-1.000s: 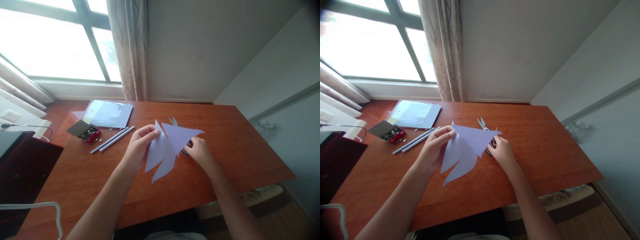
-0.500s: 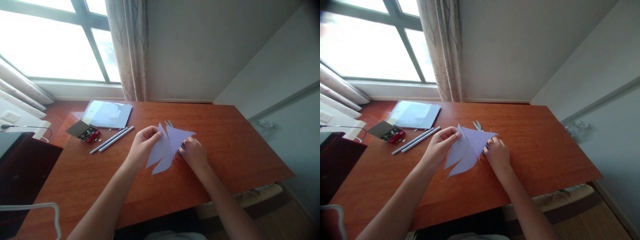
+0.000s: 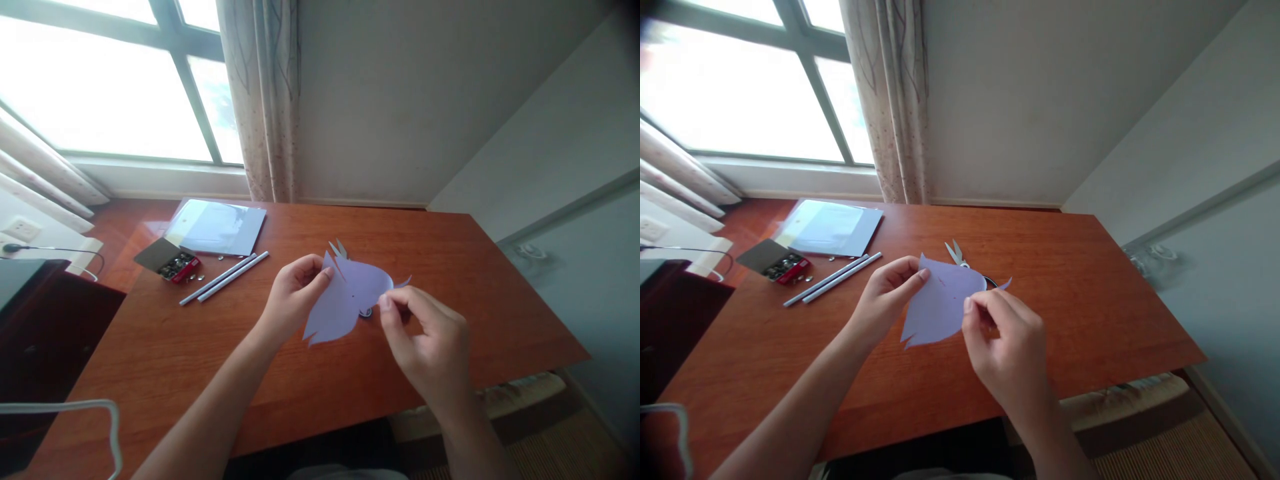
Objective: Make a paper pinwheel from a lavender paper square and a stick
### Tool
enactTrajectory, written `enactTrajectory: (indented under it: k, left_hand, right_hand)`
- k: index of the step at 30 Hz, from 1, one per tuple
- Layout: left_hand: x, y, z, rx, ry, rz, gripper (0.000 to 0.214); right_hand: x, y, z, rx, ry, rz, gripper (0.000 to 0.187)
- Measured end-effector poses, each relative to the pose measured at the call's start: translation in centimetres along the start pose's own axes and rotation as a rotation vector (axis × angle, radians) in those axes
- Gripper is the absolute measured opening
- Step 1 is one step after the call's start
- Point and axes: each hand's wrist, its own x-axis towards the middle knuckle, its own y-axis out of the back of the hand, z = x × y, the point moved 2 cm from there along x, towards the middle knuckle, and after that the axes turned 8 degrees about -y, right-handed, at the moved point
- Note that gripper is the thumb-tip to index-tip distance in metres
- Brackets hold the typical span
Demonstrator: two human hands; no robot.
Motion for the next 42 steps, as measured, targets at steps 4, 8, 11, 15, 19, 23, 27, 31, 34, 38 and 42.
enactTrajectory:
  k: [4, 8, 11, 15, 19, 23, 27, 31, 34, 38, 42]
  left_hand:
    - [0.0, 0.0, -0.1, 0.037, -0.019, -0.018, 0.028]
    - [-0.1, -0.1, -0.1, 0.082, -0.064, -0.045, 0.026]
    - [-0.2, -0.1, -0.1, 0.1, -0.082, -0.041, 0.025]
    - [-0.2, 0.0, 0.0, 0.13, -0.092, -0.05, 0.027]
    - [-0.4, -0.2, 0.1, 0.11, -0.101, -0.13, 0.028]
    - [-0.6, -0.4, 0.1, 0.133, -0.105, -0.19, 0.032]
    - [-0.7, -0.5, 0.2, 0.185, -0.118, -0.228, 0.033]
    - [-0.8, -0.6, 0.3, 0.217, -0.136, -0.282, 0.033]
    - [-0.8, -0.7, 0.3, 0.227, -0.127, -0.284, 0.032]
    - [-0.9, -0.8, 0.4, 0.189, -0.135, -0.239, 0.028]
    - [-0.9, -0.8, 0.5, 0.153, -0.136, -0.178, 0.026]
  right_hand:
    - [-0.1, -1.8, -2.3, 0.118, 0.101, -0.194, 0.017]
    - [0.5, -2.4, -2.7, 0.099, 0.146, -0.169, 0.016]
    - [0.5, -1.8, -3.2, 0.067, 0.172, -0.135, 0.014]
    - [0.5, -1.5, -3.6, 0.079, 0.22, -0.16, 0.015]
    - [1.8, -2.1, -2.1, 0.028, 0.143, -0.115, 0.014]
    - [3.5, -2.6, -0.2, 0.038, 0.092, -0.066, 0.012]
    - [4.1, -2.6, 0.3, 0.224, 0.023, -0.144, 0.01]
    - [4.3, -2.8, 0.5, 0.372, -0.021, -0.218, 0.006]
    - [4.3, -3.0, 0.7, 0.375, -0.016, -0.192, 0.005]
    - [4.1, -3.0, 0.7, 0.376, -0.018, -0.134, 0.005]
    - [3.9, -2.8, 0.5, 0.312, 0.078, -0.122, 0.009]
